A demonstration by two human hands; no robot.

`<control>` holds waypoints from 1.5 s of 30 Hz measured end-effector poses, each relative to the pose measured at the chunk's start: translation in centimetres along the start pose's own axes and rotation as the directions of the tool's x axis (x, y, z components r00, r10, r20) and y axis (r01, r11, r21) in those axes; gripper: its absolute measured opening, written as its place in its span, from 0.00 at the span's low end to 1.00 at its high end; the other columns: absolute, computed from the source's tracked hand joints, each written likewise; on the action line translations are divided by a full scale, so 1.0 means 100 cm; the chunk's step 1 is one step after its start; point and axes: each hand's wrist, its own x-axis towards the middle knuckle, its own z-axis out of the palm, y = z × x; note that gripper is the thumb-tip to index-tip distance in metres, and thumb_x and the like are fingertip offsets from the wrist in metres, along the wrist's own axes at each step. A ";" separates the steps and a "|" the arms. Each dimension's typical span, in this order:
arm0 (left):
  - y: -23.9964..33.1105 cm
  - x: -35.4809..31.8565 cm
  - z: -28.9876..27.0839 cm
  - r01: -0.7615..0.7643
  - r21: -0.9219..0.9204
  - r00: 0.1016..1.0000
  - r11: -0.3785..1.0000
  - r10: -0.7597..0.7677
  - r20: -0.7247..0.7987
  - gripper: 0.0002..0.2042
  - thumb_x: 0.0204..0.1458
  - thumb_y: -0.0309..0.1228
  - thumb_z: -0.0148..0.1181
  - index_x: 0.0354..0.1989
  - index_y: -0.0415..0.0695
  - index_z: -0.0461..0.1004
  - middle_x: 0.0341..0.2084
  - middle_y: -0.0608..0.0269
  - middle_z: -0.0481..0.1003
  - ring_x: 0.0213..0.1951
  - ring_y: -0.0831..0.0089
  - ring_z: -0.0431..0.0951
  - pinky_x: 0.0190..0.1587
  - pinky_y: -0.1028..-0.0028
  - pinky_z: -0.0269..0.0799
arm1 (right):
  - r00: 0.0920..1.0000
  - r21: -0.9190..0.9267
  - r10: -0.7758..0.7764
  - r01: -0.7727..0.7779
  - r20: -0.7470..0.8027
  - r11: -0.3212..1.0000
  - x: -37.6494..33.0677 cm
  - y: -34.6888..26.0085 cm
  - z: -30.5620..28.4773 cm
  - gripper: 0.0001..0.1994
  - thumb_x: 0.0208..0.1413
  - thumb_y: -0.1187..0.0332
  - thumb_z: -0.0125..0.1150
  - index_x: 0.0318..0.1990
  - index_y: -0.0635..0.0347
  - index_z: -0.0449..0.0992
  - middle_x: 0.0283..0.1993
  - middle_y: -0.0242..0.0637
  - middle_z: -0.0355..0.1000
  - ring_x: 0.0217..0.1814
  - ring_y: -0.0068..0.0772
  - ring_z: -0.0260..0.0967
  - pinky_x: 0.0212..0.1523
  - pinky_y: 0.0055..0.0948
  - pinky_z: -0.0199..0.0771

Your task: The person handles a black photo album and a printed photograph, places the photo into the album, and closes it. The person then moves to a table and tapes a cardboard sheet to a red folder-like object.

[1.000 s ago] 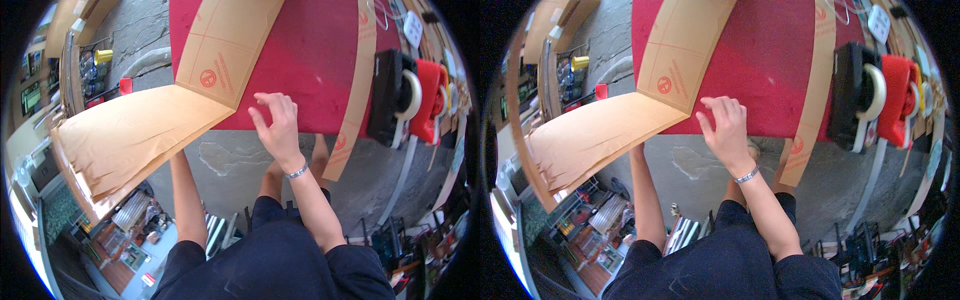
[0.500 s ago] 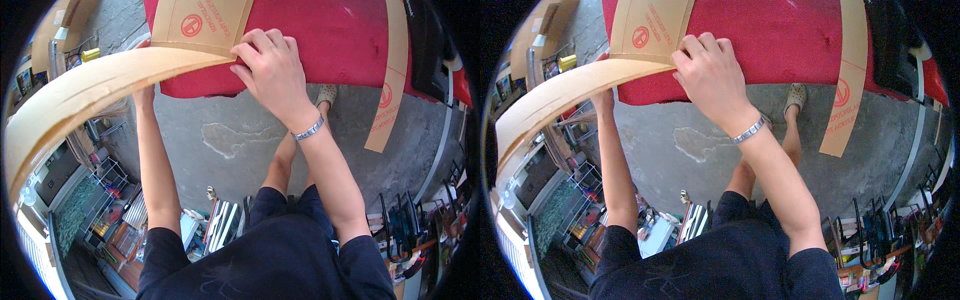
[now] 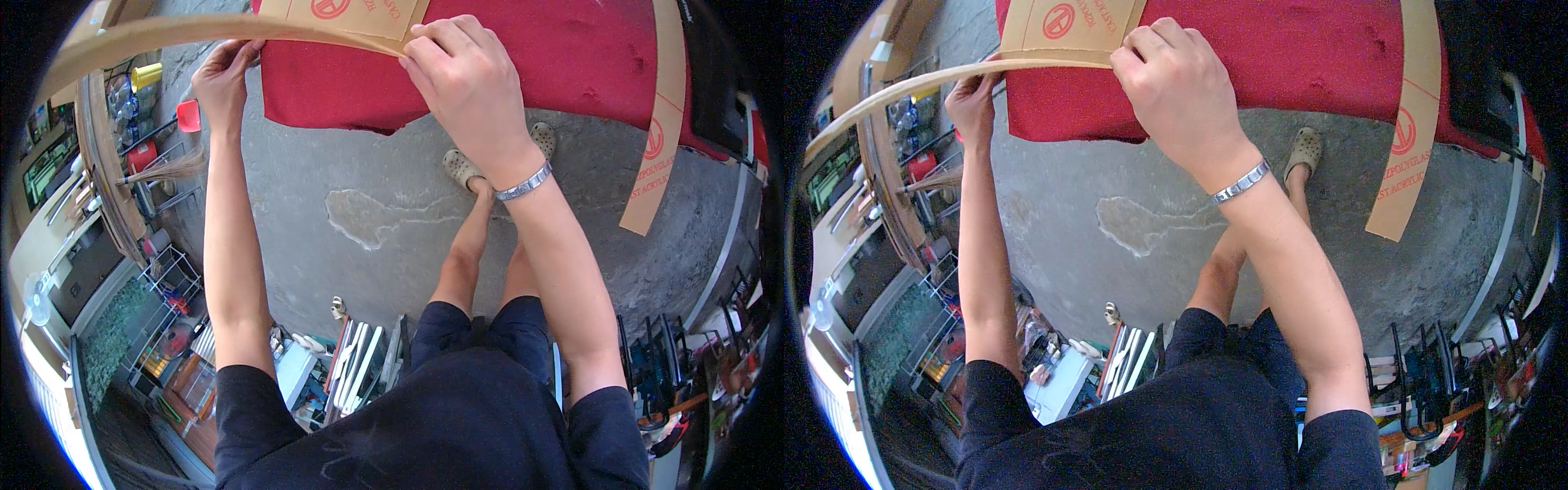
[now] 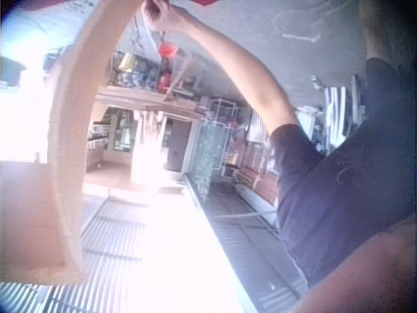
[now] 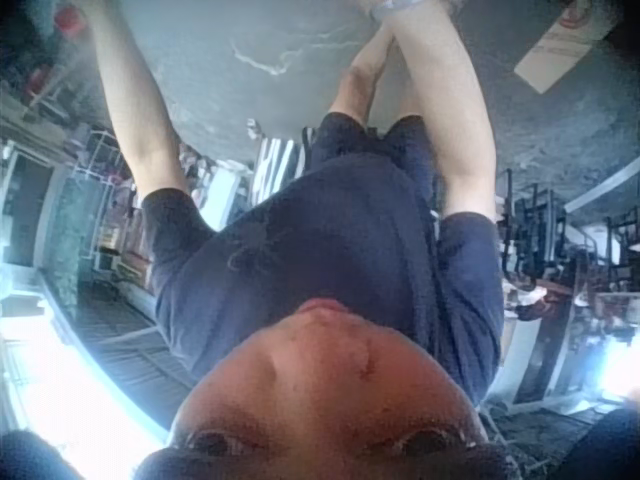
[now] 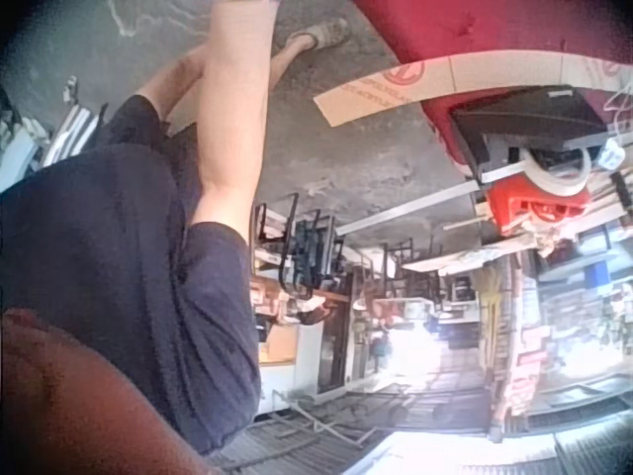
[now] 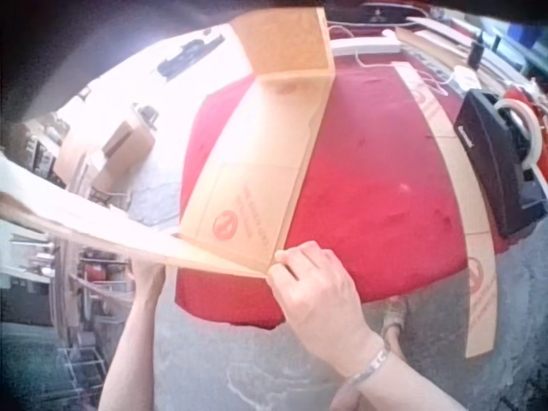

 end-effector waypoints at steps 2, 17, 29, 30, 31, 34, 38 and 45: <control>-0.002 0.003 -0.004 -0.012 0.041 1.000 0.999 0.011 0.019 0.07 0.53 0.23 0.66 0.39 0.33 0.81 0.31 0.62 0.81 0.33 0.79 0.79 0.40 0.80 0.74 | 1.000 -0.007 -0.026 0.026 -0.009 1.000 0.000 0.000 0.000 0.04 0.44 0.73 0.60 0.29 0.58 0.75 0.33 0.33 0.73 0.42 0.33 0.71 0.43 0.32 0.74; -0.014 -0.006 0.007 -0.048 0.010 0.998 0.999 0.049 -0.043 0.09 0.55 0.24 0.63 0.42 0.32 0.79 0.34 0.59 0.81 0.37 0.75 0.80 0.43 0.78 0.76 | 0.994 -0.031 -0.061 0.064 0.089 0.997 0.012 -0.004 -0.007 0.06 0.48 0.69 0.66 0.32 0.59 0.77 0.35 0.34 0.74 0.43 0.34 0.72 0.44 0.32 0.75; -0.021 -0.016 0.026 0.138 -0.491 0.964 0.860 -0.231 -0.133 0.11 0.53 0.29 0.67 0.41 0.35 0.80 0.34 0.58 0.81 0.35 0.74 0.80 0.41 0.74 0.76 | 0.971 -0.085 -0.148 0.166 0.188 0.982 0.015 -0.012 -0.011 0.06 0.51 0.69 0.66 0.32 0.61 0.78 0.38 0.38 0.76 0.42 0.40 0.72 0.44 0.35 0.75; -0.026 -0.016 0.028 0.135 -0.510 0.959 0.850 -0.242 -0.150 0.11 0.53 0.29 0.67 0.41 0.35 0.80 0.34 0.58 0.81 0.35 0.74 0.80 0.42 0.74 0.76 | 0.971 -0.086 -0.134 0.153 0.196 0.984 0.016 -0.013 -0.012 0.06 0.51 0.69 0.67 0.32 0.61 0.78 0.38 0.38 0.76 0.42 0.41 0.72 0.44 0.36 0.74; -0.029 -0.015 0.032 0.092 -0.545 0.967 0.834 -0.206 -0.150 0.12 0.52 0.30 0.68 0.41 0.35 0.80 0.34 0.58 0.81 0.35 0.74 0.80 0.42 0.73 0.76 | 0.972 -0.095 -0.115 0.137 0.204 0.986 0.016 -0.013 -0.013 0.06 0.51 0.70 0.67 0.32 0.62 0.78 0.38 0.39 0.76 0.41 0.41 0.72 0.44 0.36 0.74; -0.033 -0.013 0.032 0.097 -0.536 0.952 0.839 -0.234 -0.195 0.12 0.51 0.30 0.69 0.40 0.36 0.80 0.33 0.58 0.81 0.34 0.74 0.80 0.42 0.74 0.76 | 0.974 -0.070 -0.087 0.104 0.210 0.992 0.018 -0.015 -0.011 0.06 0.51 0.70 0.67 0.30 0.62 0.77 0.36 0.40 0.76 0.40 0.43 0.71 0.42 0.37 0.72; -0.042 -0.010 0.031 0.066 -0.535 0.967 0.842 -0.186 -0.172 0.12 0.51 0.31 0.70 0.39 0.36 0.80 0.33 0.59 0.81 0.34 0.75 0.80 0.42 0.74 0.76 | 0.979 -0.094 -0.078 0.097 0.188 0.991 0.017 -0.016 -0.007 0.07 0.51 0.70 0.68 0.31 0.63 0.77 0.34 0.41 0.75 0.39 0.44 0.71 0.41 0.37 0.72; -0.043 -0.007 0.026 0.052 -0.555 0.975 0.830 -0.162 -0.151 0.09 0.50 0.30 0.70 0.36 0.38 0.81 0.30 0.60 0.81 0.32 0.76 0.79 0.39 0.75 0.75 | 0.981 -0.148 -0.014 0.044 0.193 0.988 0.015 -0.024 -0.006 0.07 0.52 0.69 0.68 0.32 0.62 0.77 0.34 0.41 0.76 0.39 0.43 0.71 0.41 0.37 0.71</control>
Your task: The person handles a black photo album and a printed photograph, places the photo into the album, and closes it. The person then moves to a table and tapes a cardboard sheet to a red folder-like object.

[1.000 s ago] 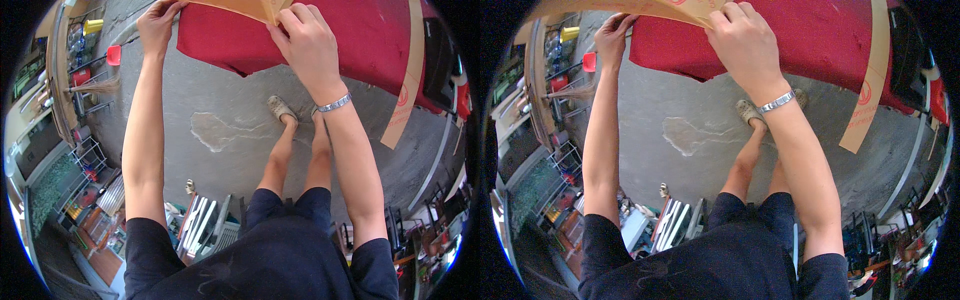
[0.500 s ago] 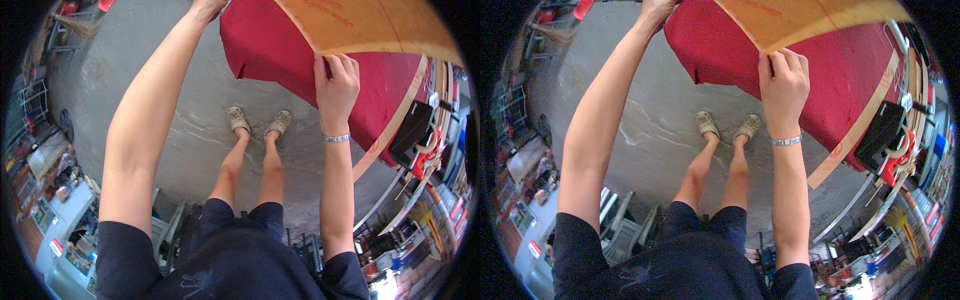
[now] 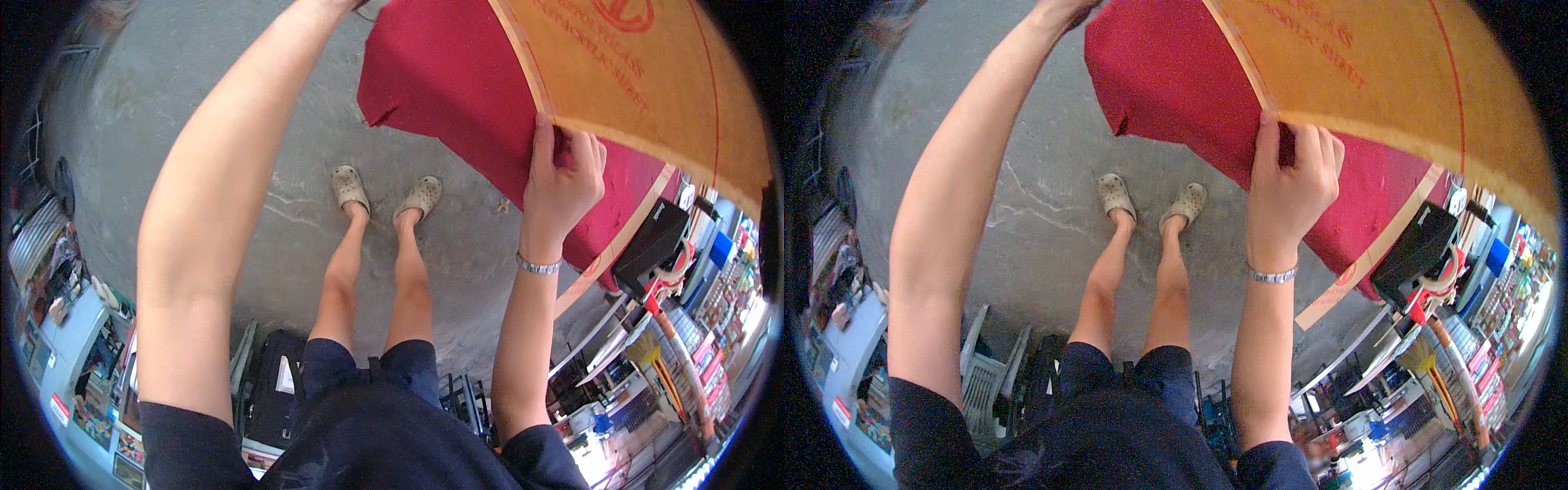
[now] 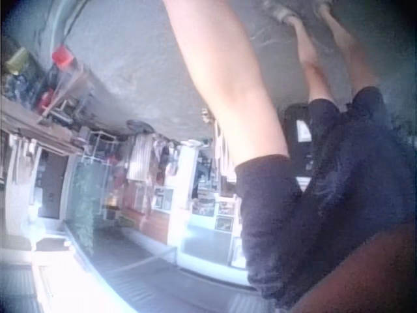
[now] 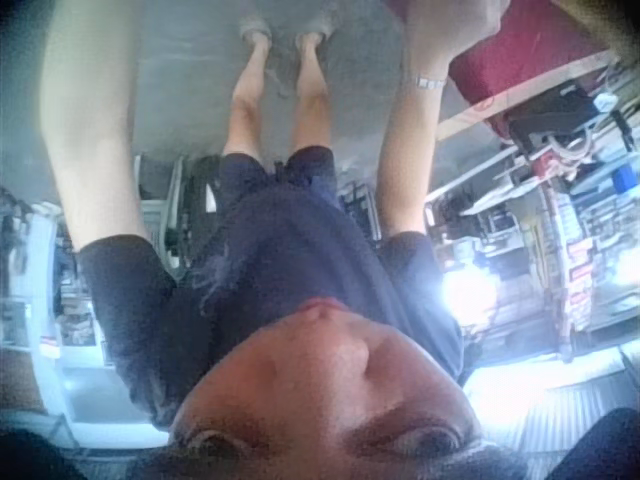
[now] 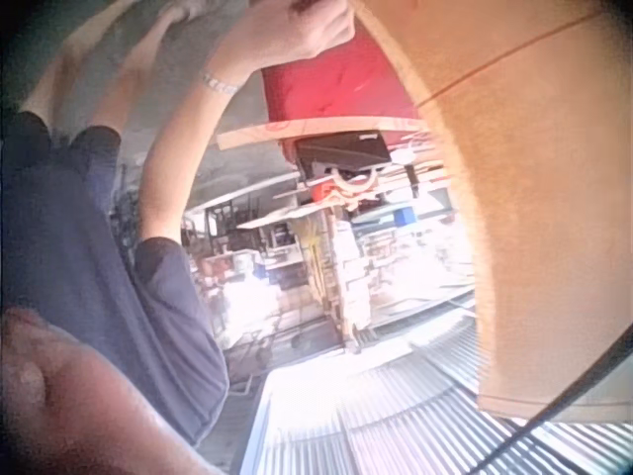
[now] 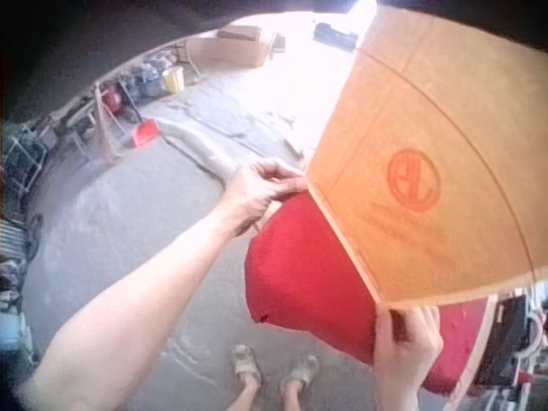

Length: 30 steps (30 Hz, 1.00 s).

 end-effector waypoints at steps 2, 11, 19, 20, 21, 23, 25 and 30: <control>-0.003 0.000 -0.002 0.015 -0.023 1.000 1.000 -0.015 0.008 0.09 0.50 0.29 0.70 0.36 0.38 0.81 0.29 0.61 0.81 0.30 0.78 0.79 0.36 0.76 0.75 | 0.999 -0.011 0.034 -0.034 0.009 0.999 0.000 -0.006 0.000 0.07 0.52 0.69 0.68 0.34 0.61 0.78 0.35 0.40 0.76 0.39 0.43 0.71 0.42 0.37 0.71; -0.001 -0.001 0.000 -0.097 -0.036 0.995 0.995 0.098 0.019 0.05 0.48 0.25 0.71 0.31 0.39 0.81 0.25 0.64 0.81 0.26 0.83 0.77 0.30 0.81 0.72 | 0.993 -0.010 0.119 -0.119 -0.001 0.993 -0.001 -0.017 0.002 0.07 0.51 0.71 0.69 0.35 0.62 0.79 0.37 0.41 0.77 0.41 0.42 0.72 0.44 0.35 0.71; 0.020 -0.008 -0.001 -0.075 0.229 0.997 0.971 0.068 0.040 0.15 0.44 0.33 0.74 0.35 0.39 0.78 0.28 0.62 0.80 0.31 0.77 0.77 0.35 0.74 0.74 | 0.987 -0.039 0.152 -0.154 -0.055 0.987 -0.002 -0.021 0.008 0.07 0.50 0.72 0.69 0.33 0.65 0.79 0.34 0.40 0.77 0.38 0.42 0.71 0.43 0.36 0.71; 0.028 -0.015 0.003 -0.106 0.305 0.994 0.947 0.098 0.041 0.18 0.43 0.36 0.75 0.38 0.38 0.77 0.30 0.59 0.79 0.33 0.74 0.78 0.37 0.72 0.74 | 0.987 -0.039 0.145 -0.148 -0.065 0.988 -0.003 -0.019 0.009 0.08 0.50 0.71 0.70 0.31 0.65 0.78 0.31 0.39 0.75 0.36 0.38 0.70 0.41 0.33 0.70; 0.035 -0.021 0.006 -0.135 0.379 0.991 0.916 0.128 0.044 0.21 0.42 0.38 0.75 0.40 0.38 0.76 0.32 0.57 0.79 0.36 0.72 0.79 0.39 0.69 0.75 | 0.987 -0.038 0.139 -0.142 -0.075 0.989 -0.004 -0.017 0.009 0.09 0.51 0.70 0.71 0.30 0.66 0.76 0.29 0.38 0.74 0.33 0.34 0.68 0.38 0.31 0.69; 0.045 -0.026 0.011 -0.070 0.421 0.998 0.905 0.062 0.033 0.28 0.37 0.40 0.77 0.43 0.36 0.73 0.36 0.49 0.78 0.40 0.60 0.79 0.44 0.64 0.74 | 0.989 -0.035 0.127 -0.130 -0.080 0.991 -0.004 -0.017 0.009 0.11 0.51 0.69 0.72 0.27 0.66 0.75 0.27 0.37 0.72 0.31 0.30 0.67 0.36 0.28 0.69; 0.054 -0.026 0.016 -0.005 0.482 1.000 0.876 0.012 -0.012 0.27 0.36 0.39 0.77 0.41 0.36 0.73 0.35 0.47 0.78 0.40 0.57 0.79 0.44 0.64 0.74 | 0.990 -0.032 0.119 -0.122 -0.074 0.992 -0.003 -0.018 0.009 0.11 0.51 0.70 0.72 0.26 0.66 0.74 0.27 0.37 0.72 0.31 0.30 0.68 0.35 0.28 0.69; 0.055 -0.025 0.016 -0.065 0.503 0.996 0.862 0.087 -0.019 0.26 0.34 0.36 0.78 0.40 0.36 0.73 0.34 0.45 0.78 0.39 0.55 0.79 0.43 0.64 0.74 | 0.984 0.003 0.149 -0.150 -0.094 0.989 -0.005 -0.016 0.010 0.10 0.51 0.70 0.71 0.29 0.67 0.76 0.29 0.38 0.73 0.31 0.30 0.69 0.36 0.29 0.71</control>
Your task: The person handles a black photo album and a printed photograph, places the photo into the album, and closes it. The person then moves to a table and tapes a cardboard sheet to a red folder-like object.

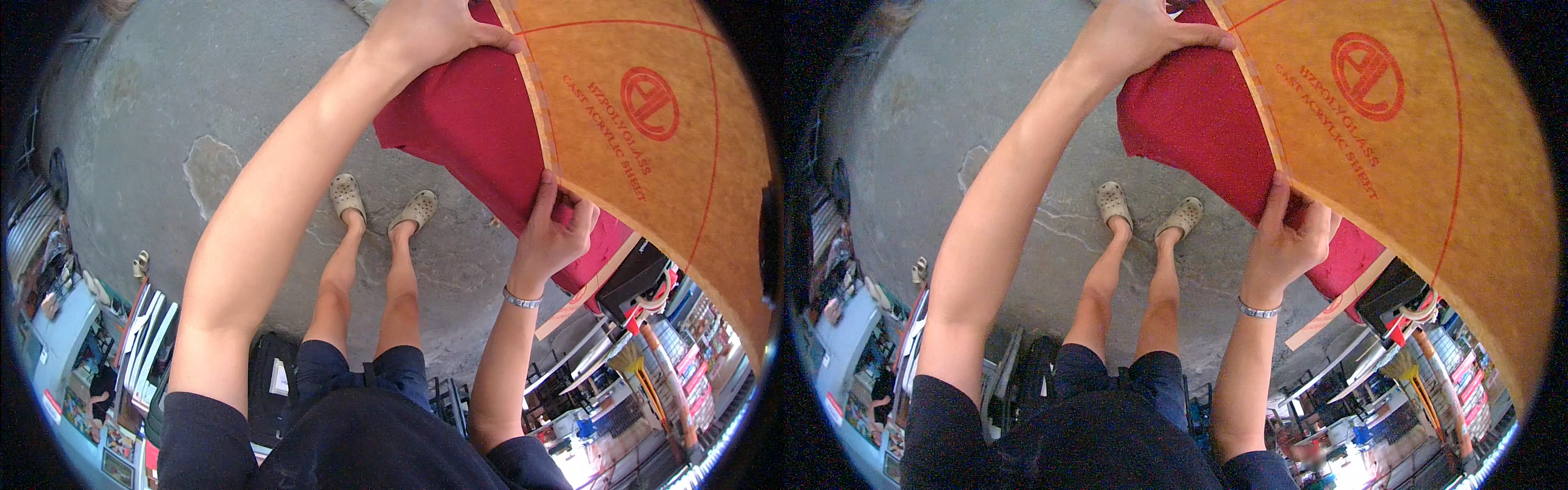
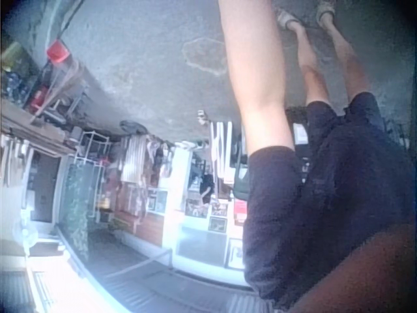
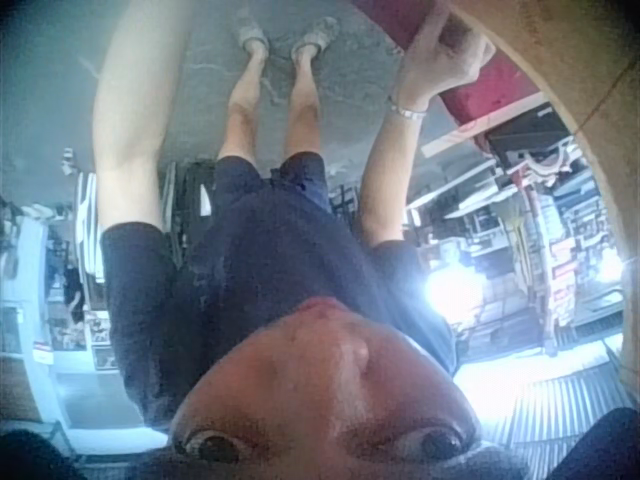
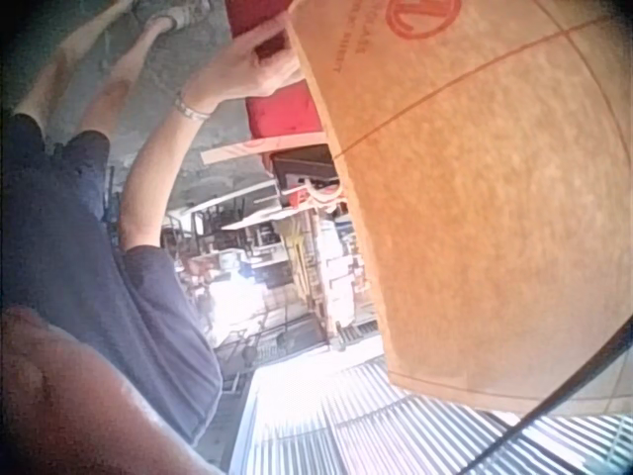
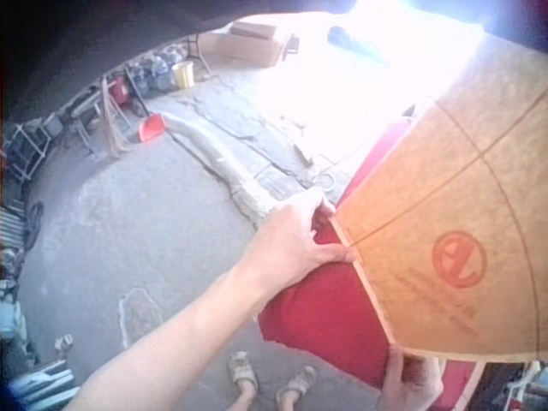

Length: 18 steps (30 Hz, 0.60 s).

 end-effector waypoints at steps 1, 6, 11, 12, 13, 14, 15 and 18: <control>0.002 0.000 -0.001 0.006 0.014 1.000 1.000 -0.006 0.005 0.26 0.34 0.35 0.78 0.40 0.36 0.73 0.34 0.45 0.78 0.39 0.55 0.79 0.42 0.63 0.74 | 1.000 0.007 -0.008 0.008 -0.009 1.000 0.000 0.001 0.001 0.10 0.51 0.70 0.71 0.30 0.66 0.76 0.29 0.38 0.73 0.32 0.30 0.70 0.37 0.29 0.71; 0.003 0.002 0.002 -0.035 0.049 0.999 0.998 0.036 -0.025 0.22 0.34 0.34 0.77 0.36 0.36 0.75 0.28 0.49 0.79 0.34 0.59 0.80 0.39 0.66 0.75 | 1.000 -0.008 -0.016 0.016 0.017 1.000 0.002 0.001 -0.001 0.10 0.52 0.69 0.71 0.33 0.67 0.77 0.31 0.38 0.75 0.32 0.31 0.70 0.38 0.28 0.72; -0.028 0.017 0.002 0.028 -0.267 0.999 0.963 -0.015 0.050 0.14 0.40 0.30 0.74 0.33 0.37 0.79 0.24 0.60 0.80 0.28 0.75 0.79 0.34 0.74 0.74 | 0.998 -0.017 0.008 -0.007 0.060 1.000 0.006 -0.005 -0.003 0.09 0.51 0.71 0.70 0.37 0.66 0.80 0.37 0.44 0.78 0.41 0.44 0.73 0.44 0.37 0.71; -0.034 0.019 0.002 0.043 -0.316 0.997 0.948 -0.022 0.068 0.12 0.42 0.29 0.73 0.32 0.37 0.80 0.23 0.62 0.80 0.27 0.78 0.79 0.33 0.75 0.74 | 0.997 -0.011 -0.003 0.004 0.072 1.000 0.008 -0.003 -0.004 0.09 0.51 0.71 0.70 0.37 0.66 0.80 0.37 0.44 0.78 0.41 0.44 0.73 0.44 0.37 0.71; -0.035 0.019 0.002 0.060 -0.369 0.995 0.927 -0.028 0.091 0.10 0.43 0.28 0.72 0.32 0.37 0.80 0.23 0.64 0.80 0.26 0.81 0.78 0.33 0.77 0.74 | 0.996 -0.012 -0.011 0.012 0.083 1.000 0.009 0.000 -0.005 0.09 0.51 0.71 0.70 0.37 0.65 0.80 0.37 0.44 0.78 0.41 0.45 0.73 0.44 0.37 0.71; -0.036 0.019 0.003 0.044 -0.355 0.996 0.934 -0.012 0.091 0.05 0.46 0.25 0.69 0.30 0.38 0.81 0.22 0.66 0.80 0.26 0.81 0.77 0.33 0.78 0.73 | 0.995 -0.018 -0.005 0.007 0.095 1.000 0.009 0.000 -0.006 0.09 0.51 0.71 0.70 0.37 0.65 0.80 0.37 0.44 0.78 0.40 0.45 0.73 0.45 0.37 0.71; -0.036 0.018 0.003 0.032 -0.342 0.994 0.939 0.005 0.109 0.05 0.46 0.26 0.69 0.30 0.39 0.81 0.22 0.66 0.80 0.26 0.81 0.77 0.32 0.77 0.73 | 0.994 -0.024 0.000 0.003 0.107 1.000 0.008 0.000 -0.008 0.09 0.50 0.71 0.71 0.37 0.65 0.80 0.37 0.44 0.78 0.40 0.44 0.73 0.45 0.37 0.71; -0.033 0.019 0.001 -0.022 -0.259 0.987 0.966 0.063 0.150 0.05 0.45 0.26 0.70 0.29 0.40 0.81 0.22 0.64 0.80 0.26 0.79 0.77 0.31 0.76 0.72 | 0.993 -0.021 0.015 -0.013 0.114 1.000 0.007 0.003 -0.012 0.09 0.50 0.71 0.71 0.37 0.65 0.80 0.37 0.45 0.78 0.40 0.44 0.74 0.45 0.37 0.71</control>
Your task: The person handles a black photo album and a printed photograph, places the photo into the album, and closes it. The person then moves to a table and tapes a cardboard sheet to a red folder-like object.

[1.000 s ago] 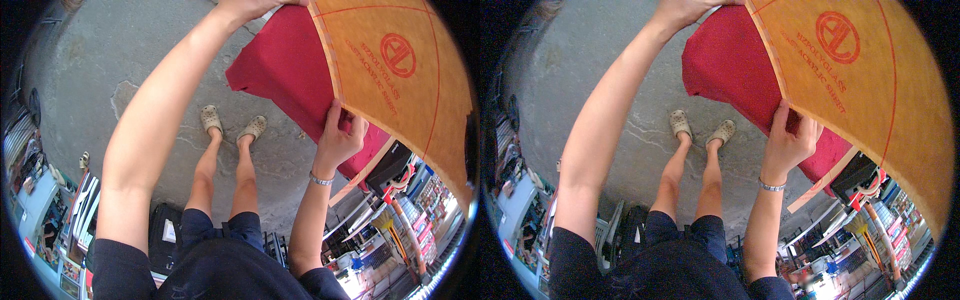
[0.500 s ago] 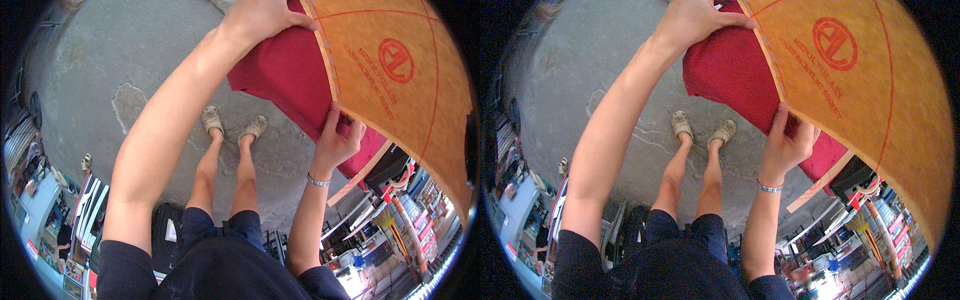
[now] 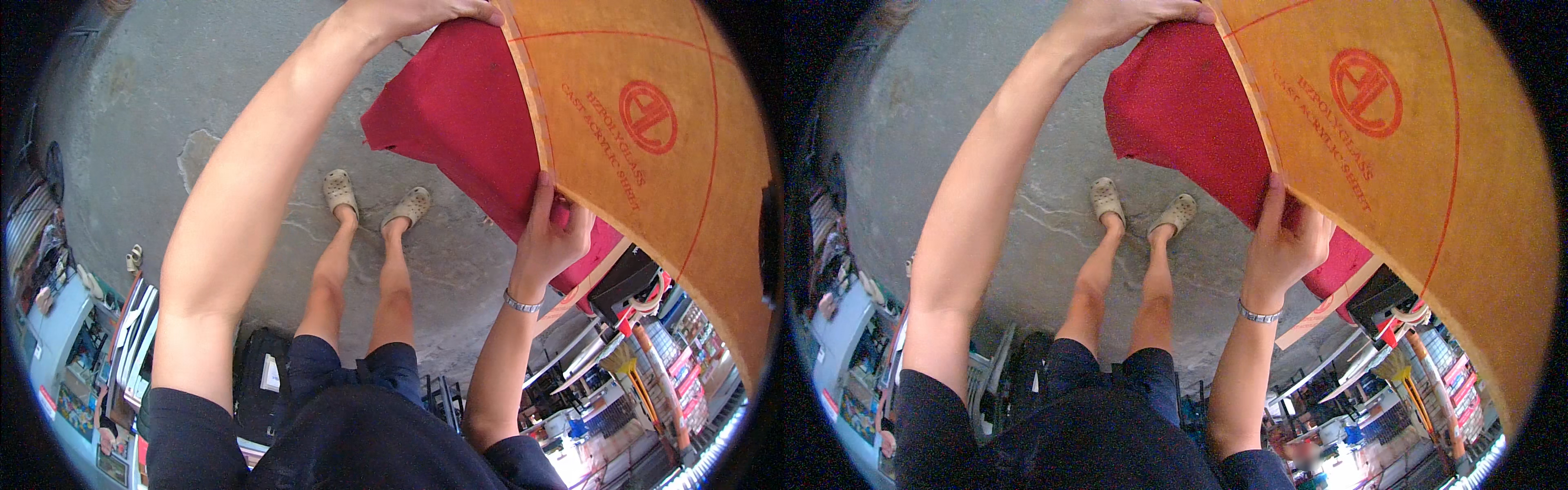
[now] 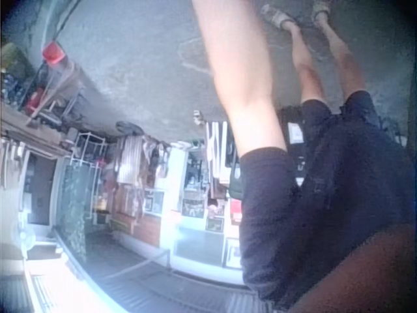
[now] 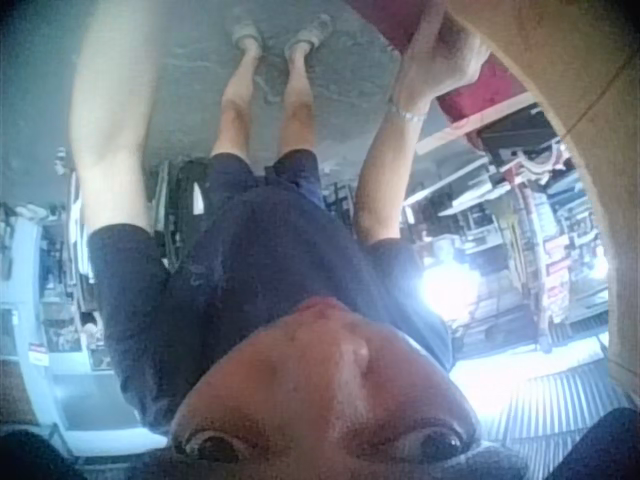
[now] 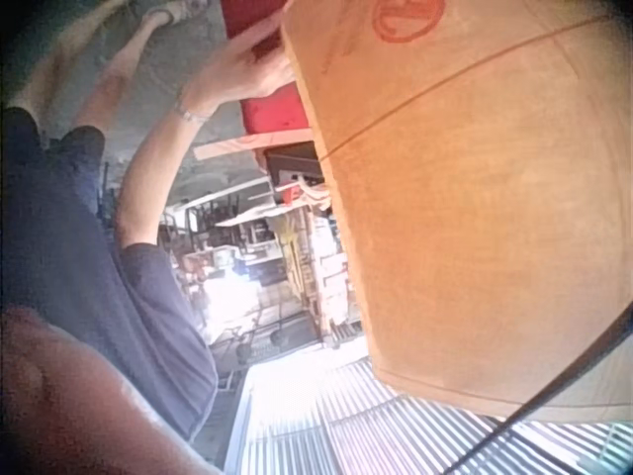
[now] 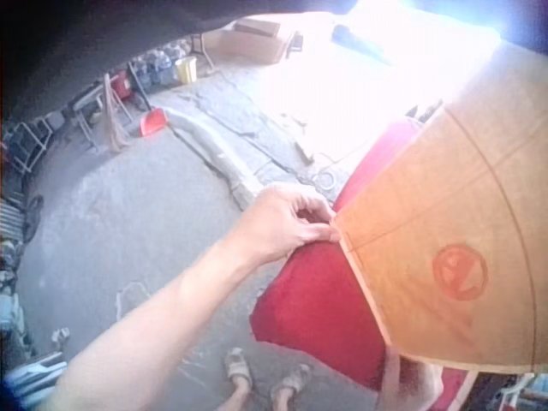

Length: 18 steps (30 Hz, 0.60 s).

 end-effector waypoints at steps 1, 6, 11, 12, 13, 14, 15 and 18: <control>0.010 -0.001 -0.002 -0.018 0.058 1.000 0.998 0.017 0.020 0.05 0.44 0.26 0.70 0.29 0.40 0.81 0.21 0.62 0.79 0.26 0.78 0.78 0.31 0.75 0.72 | 1.000 0.003 0.007 -0.007 -0.001 1.000 -0.002 0.002 -0.001 0.09 0.50 0.71 0.71 0.37 0.65 0.80 0.38 0.45 0.78 0.40 0.44 0.74 0.45 0.37 0.72; 0.023 0.008 -0.014 -0.405 0.343 0.914 0.848 0.365 0.177 0.07 0.40 0.26 0.69 0.28 0.40 0.80 0.22 0.54 0.77 0.28 0.63 0.79 0.34 0.68 0.72 | 1.000 -0.009 -0.002 0.002 -0.007 1.000 -0.005 0.009 -0.007 0.10 0.51 0.71 0.71 0.38 0.66 0.80 0.39 0.46 0.78 0.41 0.43 0.74 0.46 0.36 0.72; 0.028 0.023 -0.024 -0.492 0.419 0.863 0.763 0.365 0.348 0.06 0.41 0.28 0.68 0.27 0.40 0.80 0.23 0.52 0.77 0.30 0.58 0.79 0.37 0.66 0.72 | 0.999 0.004 -0.028 0.028 -0.021 1.000 -0.004 0.013 -0.004 0.10 0.52 0.70 0.71 0.38 0.66 0.80 0.40 0.46 0.78 0.42 0.44 0.75 0.47 0.36 0.72; 0.028 0.023 -0.024 -0.498 0.420 0.860 0.759 0.369 0.353 0.06 0.42 0.28 0.68 0.27 0.40 0.80 0.23 0.52 0.77 0.30 0.58 0.79 0.37 0.65 0.72 | 0.999 0.003 -0.029 0.029 -0.017 1.000 -0.003 0.013 -0.004 0.10 0.51 0.70 0.71 0.38 0.66 0.80 0.40 0.46 0.78 0.42 0.44 0.75 0.47 0.36 0.72; 0.028 0.023 -0.024 -0.506 0.420 0.855 0.754 0.375 0.358 0.06 0.42 0.28 0.68 0.27 0.40 0.80 0.24 0.52 0.77 0.30 0.58 0.79 0.37 0.65 0.73 | 0.999 0.000 -0.031 0.031 -0.015 1.000 -0.003 0.014 -0.004 0.10 0.51 0.70 0.71 0.38 0.65 0.80 0.41 0.46 0.78 0.42 0.44 0.75 0.47 0.36 0.72; 0.029 0.023 -0.024 -0.514 0.419 0.850 0.748 0.381 0.363 0.06 0.42 0.28 0.68 0.27 0.40 0.80 0.24 0.52 0.77 0.30 0.58 0.79 0.37 0.65 0.73 | 0.999 -0.012 -0.044 0.044 -0.019 0.999 -0.004 0.015 -0.004 0.10 0.51 0.70 0.71 0.38 0.65 0.80 0.40 0.46 0.78 0.42 0.43 0.75 0.47 0.36 0.72; 0.029 0.023 -0.024 -0.527 0.420 0.843 0.739 0.392 0.368 0.06 0.43 0.28 0.68 0.27 0.40 0.80 0.24 0.52 0.77 0.30 0.59 0.79 0.37 0.65 0.73 | 0.998 -0.024 -0.057 0.057 -0.023 0.998 -0.004 0.018 -0.004 0.10 0.51 0.70 0.71 0.38 0.65 0.80 0.40 0.45 0.78 0.41 0.43 0.74 0.46 0.37 0.72; 0.030 0.021 -0.025 -0.522 0.433 0.846 0.735 0.384 0.369 0.06 0.44 0.28 0.67 0.27 0.40 0.80 0.24 0.52 0.78 0.30 0.59 0.79 0.38 0.66 0.73 | 0.998 -0.028 -0.064 0.063 -0.019 0.998 -0.004 0.020 -0.003 0.10 0.51 0.69 0.71 0.38 0.64 0.80 0.39 0.45 0.78 0.41 0.43 0.74 0.46 0.37 0.72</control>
